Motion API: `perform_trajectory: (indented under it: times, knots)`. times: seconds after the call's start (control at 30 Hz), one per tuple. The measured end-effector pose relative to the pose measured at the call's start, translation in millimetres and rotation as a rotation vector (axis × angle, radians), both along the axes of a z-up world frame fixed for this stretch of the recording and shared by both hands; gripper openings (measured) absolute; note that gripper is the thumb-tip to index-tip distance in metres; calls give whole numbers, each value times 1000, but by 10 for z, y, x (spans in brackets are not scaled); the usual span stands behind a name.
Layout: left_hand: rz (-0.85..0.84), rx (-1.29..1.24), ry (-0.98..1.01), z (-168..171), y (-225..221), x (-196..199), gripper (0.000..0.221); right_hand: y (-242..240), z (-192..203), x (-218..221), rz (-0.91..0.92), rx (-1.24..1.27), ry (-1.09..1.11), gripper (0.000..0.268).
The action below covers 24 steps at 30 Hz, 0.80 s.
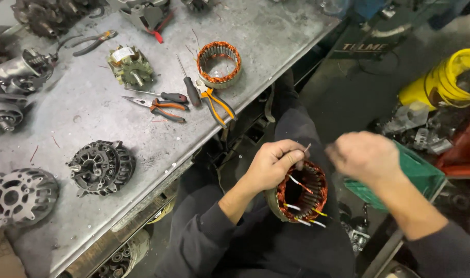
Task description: Scraping and preparing wire ends on an alternator stator at a workshop bench.
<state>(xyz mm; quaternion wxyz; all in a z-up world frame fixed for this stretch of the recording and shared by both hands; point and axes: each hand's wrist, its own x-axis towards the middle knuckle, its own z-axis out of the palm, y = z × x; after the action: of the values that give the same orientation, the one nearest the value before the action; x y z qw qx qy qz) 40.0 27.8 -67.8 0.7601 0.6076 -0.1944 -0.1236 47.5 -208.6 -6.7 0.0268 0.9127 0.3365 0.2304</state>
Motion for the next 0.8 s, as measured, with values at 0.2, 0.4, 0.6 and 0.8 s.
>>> perform_trajectory:
  times: [0.2,0.4,0.6,0.8]
  knots:
    - [12,-24,-48,24,-11,-17,16,41,-7,-8,132,159,24,29]
    - [9,11,-41,51,42,-3,15,-61,-11,83,-164,105,-2,38]
    - [41,39,-72,95,15,-128,14,-75,-34,95,-239,169,1,45]
    - [88,85,-37,137,-72,-109,14,-39,112,-39,-38,-9,34,46]
